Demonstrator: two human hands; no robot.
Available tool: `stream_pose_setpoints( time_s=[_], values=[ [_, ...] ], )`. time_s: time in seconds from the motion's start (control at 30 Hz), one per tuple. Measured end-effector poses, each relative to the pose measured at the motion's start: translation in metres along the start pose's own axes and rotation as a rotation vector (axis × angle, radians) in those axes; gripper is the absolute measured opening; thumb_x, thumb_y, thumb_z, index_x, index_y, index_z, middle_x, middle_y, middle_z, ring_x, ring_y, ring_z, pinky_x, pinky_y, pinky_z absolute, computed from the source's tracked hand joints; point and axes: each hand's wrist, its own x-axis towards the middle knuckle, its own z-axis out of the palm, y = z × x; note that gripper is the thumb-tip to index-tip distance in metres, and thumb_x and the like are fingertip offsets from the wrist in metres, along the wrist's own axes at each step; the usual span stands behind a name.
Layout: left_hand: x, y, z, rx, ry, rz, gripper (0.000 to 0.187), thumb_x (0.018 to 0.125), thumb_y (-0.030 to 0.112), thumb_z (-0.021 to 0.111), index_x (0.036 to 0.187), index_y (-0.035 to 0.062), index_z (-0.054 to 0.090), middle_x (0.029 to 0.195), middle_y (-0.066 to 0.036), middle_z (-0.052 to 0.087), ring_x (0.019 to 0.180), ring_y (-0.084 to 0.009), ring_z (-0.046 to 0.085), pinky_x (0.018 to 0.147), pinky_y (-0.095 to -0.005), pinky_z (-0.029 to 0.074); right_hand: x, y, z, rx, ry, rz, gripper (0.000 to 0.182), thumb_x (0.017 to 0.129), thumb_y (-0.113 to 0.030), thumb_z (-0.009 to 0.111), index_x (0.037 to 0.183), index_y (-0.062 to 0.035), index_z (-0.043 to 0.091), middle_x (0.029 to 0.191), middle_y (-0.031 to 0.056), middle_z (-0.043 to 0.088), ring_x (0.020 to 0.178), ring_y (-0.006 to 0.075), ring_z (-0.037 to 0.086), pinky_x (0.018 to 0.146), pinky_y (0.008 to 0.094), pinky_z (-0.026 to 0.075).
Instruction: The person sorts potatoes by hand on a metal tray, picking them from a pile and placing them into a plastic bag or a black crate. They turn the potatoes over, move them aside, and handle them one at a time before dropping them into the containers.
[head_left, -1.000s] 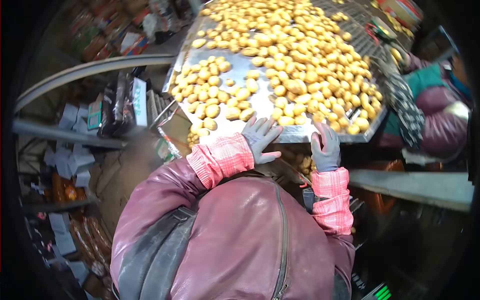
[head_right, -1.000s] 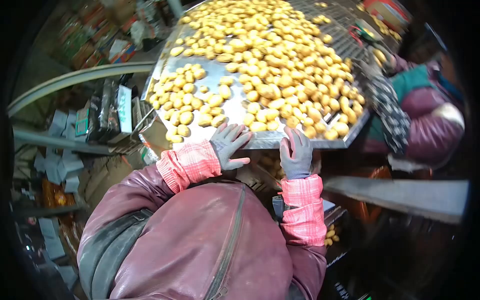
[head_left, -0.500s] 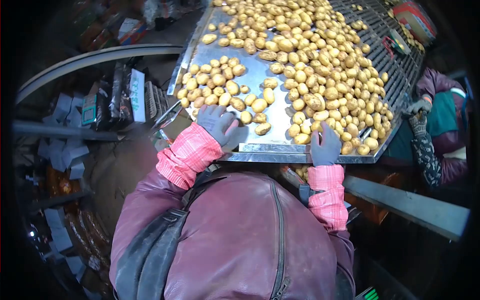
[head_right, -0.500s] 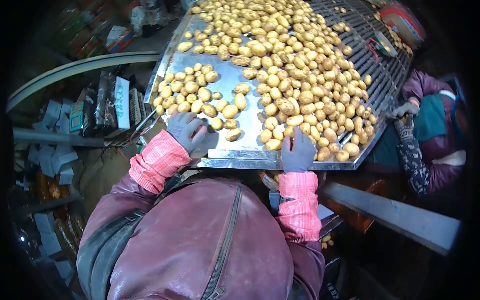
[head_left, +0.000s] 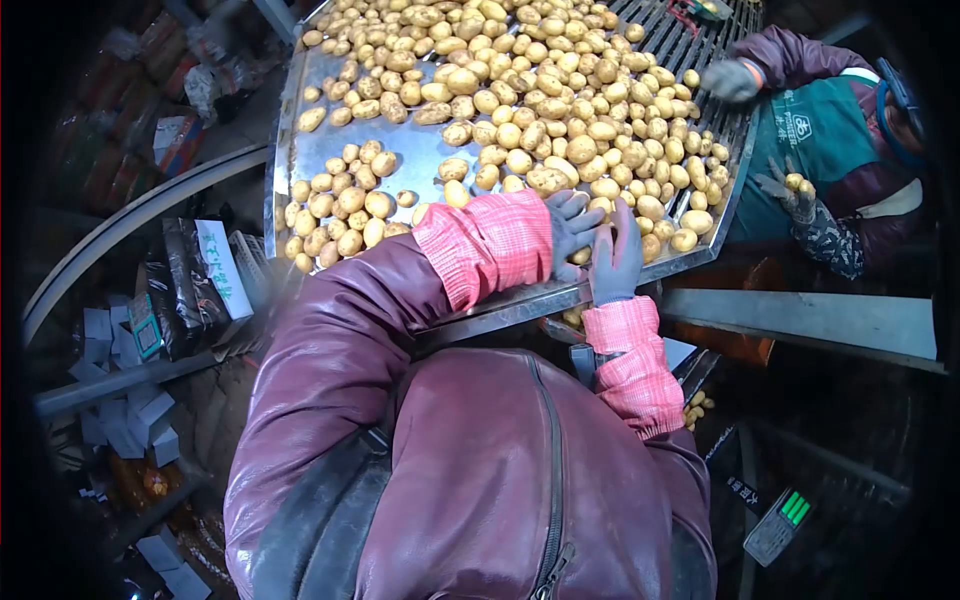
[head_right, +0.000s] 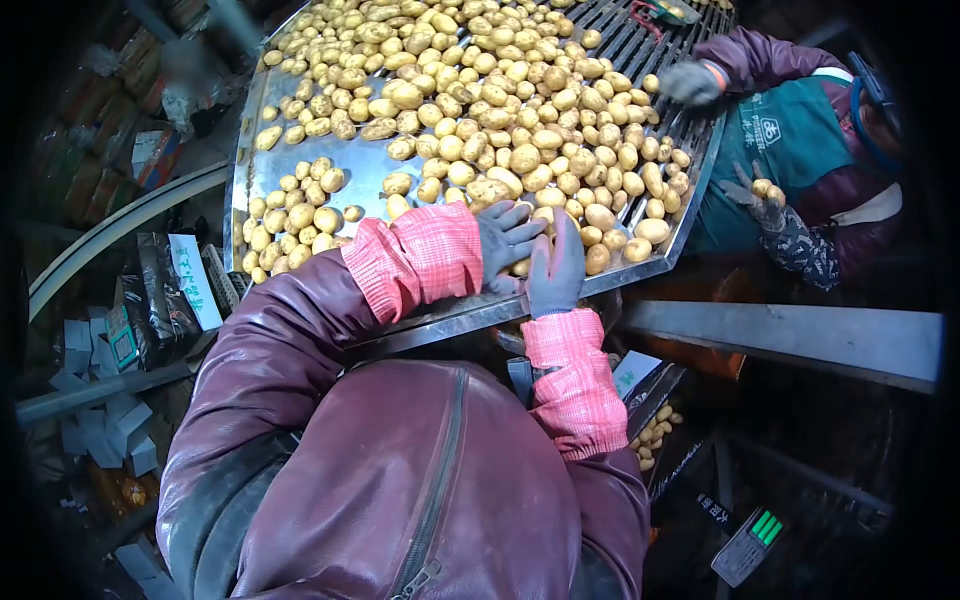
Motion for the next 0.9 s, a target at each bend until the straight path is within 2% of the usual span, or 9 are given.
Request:
stream_pose_setpoints(
  time_s=[0.13, 0.17, 0.3, 0.4, 0.5, 0.57, 0.63, 0.87, 0.9],
  values=[
    [-0.039, -0.012, -0.007, 0.04, -0.057, -0.115, 0.063, 0.086, 0.061, 0.05, 0.127, 0.0137, 0.06, 0.152, -0.02, 0.031, 0.135, -0.0419, 0.032, 0.111, -0.0572, 0.021, 0.001, 0.004, 0.0, -0.095, -0.034, -0.079, 0.049, 0.086, -0.011, 0.057, 0.133, -0.0001, 0.047, 0.123, 0.0228, 0.056, 0.114, 0.0394, 0.053, 0.099, 0.0454, 0.042],
    [-0.048, -0.006, -0.026, 0.068, -0.149, -0.191, 0.058, 0.088, 0.057, 0.049, 0.127, 0.015, 0.06, 0.151, -0.022, 0.03, 0.134, -0.0409, 0.033, 0.11, -0.0589, 0.022, 0.001, 0.004, -0.001, -0.124, -0.033, -0.104, 0.049, 0.085, -0.011, 0.059, 0.131, -0.0017, 0.048, 0.123, 0.0216, 0.057, 0.112, 0.0393, 0.054, 0.097, 0.0457, 0.042],
    [-0.107, -0.016, -0.008, 0.193, 0.143, -0.352, 0.044, 0.088, 0.044, 0.052, 0.124, 0.0208, 0.062, 0.141, -0.026, 0.04, 0.125, -0.0417, 0.042, 0.104, -0.0579, 0.03, 0.004, -0.004, -0.007, -0.11, -0.115, -0.126, 0.049, 0.081, -0.013, 0.066, 0.126, -0.004, 0.052, 0.122, 0.019, 0.057, 0.113, 0.0374, 0.054, 0.097, 0.0454, 0.043],
    [-0.138, 0.013, -0.037, 0.257, 0.033, -0.626, 0.043, 0.086, 0.037, 0.058, 0.123, 0.0169, 0.062, 0.137, -0.025, 0.045, 0.122, -0.0419, 0.044, 0.101, -0.055, 0.034, 0.014, 0.02, -0.019, -0.185, -0.124, -0.272, 0.051, 0.077, -0.015, 0.07, 0.125, -0.0062, 0.053, 0.123, 0.0171, 0.057, 0.115, 0.037, 0.053, 0.098, 0.0459, 0.042],
    [-0.167, 0.044, -0.004, 0.082, 0.352, -0.509, 0.042, 0.082, 0.033, 0.061, 0.119, 0.0136, 0.059, 0.123, -0.02, 0.051, 0.114, -0.0394, 0.048, 0.096, -0.0548, 0.037, 0.044, 0.029, -0.061, -0.474, -0.127, -0.34, 0.054, 0.076, -0.021, 0.07, 0.127, -0.0084, 0.054, 0.117, 0.0182, 0.057, 0.111, 0.0372, 0.054, 0.093, 0.0476, 0.045],
    [-0.168, 0.079, -0.011, -0.063, 0.244, -0.438, 0.048, 0.084, 0.032, 0.064, 0.125, 0.0083, 0.057, 0.135, -0.024, 0.046, 0.123, -0.0423, 0.044, 0.102, -0.0536, 0.036, 0.06, 0.075, -0.073, -0.664, -0.314, -0.16, 0.07, 0.075, -0.04, 0.07, 0.134, -0.0107, 0.047, 0.117, 0.0198, 0.057, 0.107, 0.0384, 0.057, 0.091, 0.0476, 0.047],
    [-0.173, 0.093, 0.016, 0.037, 0.273, -0.524, 0.055, 0.087, 0.037, 0.061, 0.133, 0.0081, 0.051, 0.141, -0.024, 0.041, 0.131, -0.0443, 0.038, 0.108, -0.0571, 0.03, 0.073, 0.084, -0.069, -0.785, -0.5, -0.056, 0.077, 0.076, -0.045, 0.069, 0.139, -0.0121, 0.041, 0.117, 0.0222, 0.057, 0.106, 0.0385, 0.059, 0.09, 0.0481, 0.047],
    [-0.165, 0.096, 0.016, 0.04, 0.236, -0.576, 0.061, 0.088, 0.043, 0.057, 0.137, 0.0078, 0.045, 0.142, -0.025, 0.039, 0.133, -0.0438, 0.036, 0.109, -0.0594, 0.027, 0.089, 0.037, 0.002, -1.001, -0.705, -0.07, 0.056, 0.084, -0.027, 0.062, 0.125, 0.0027, 0.038, 0.098, 0.0156, 0.069, 0.089, 0.0321, 0.069, 0.076, 0.046, 0.053],
    [-0.166, 0.096, 0.016, 0.027, 0.253, -0.572, 0.06, 0.088, 0.043, 0.057, 0.135, 0.0073, 0.047, 0.142, -0.026, 0.039, 0.132, -0.0441, 0.037, 0.109, -0.0599, 0.026, 0.083, 0.029, 0.015, -0.94, -0.694, -0.047, 0.047, 0.086, -0.03, 0.06, 0.118, -0.0011, 0.041, 0.097, 0.0224, 0.068, 0.088, 0.0359, 0.069, 0.075, 0.0486, 0.053]
  ],
)
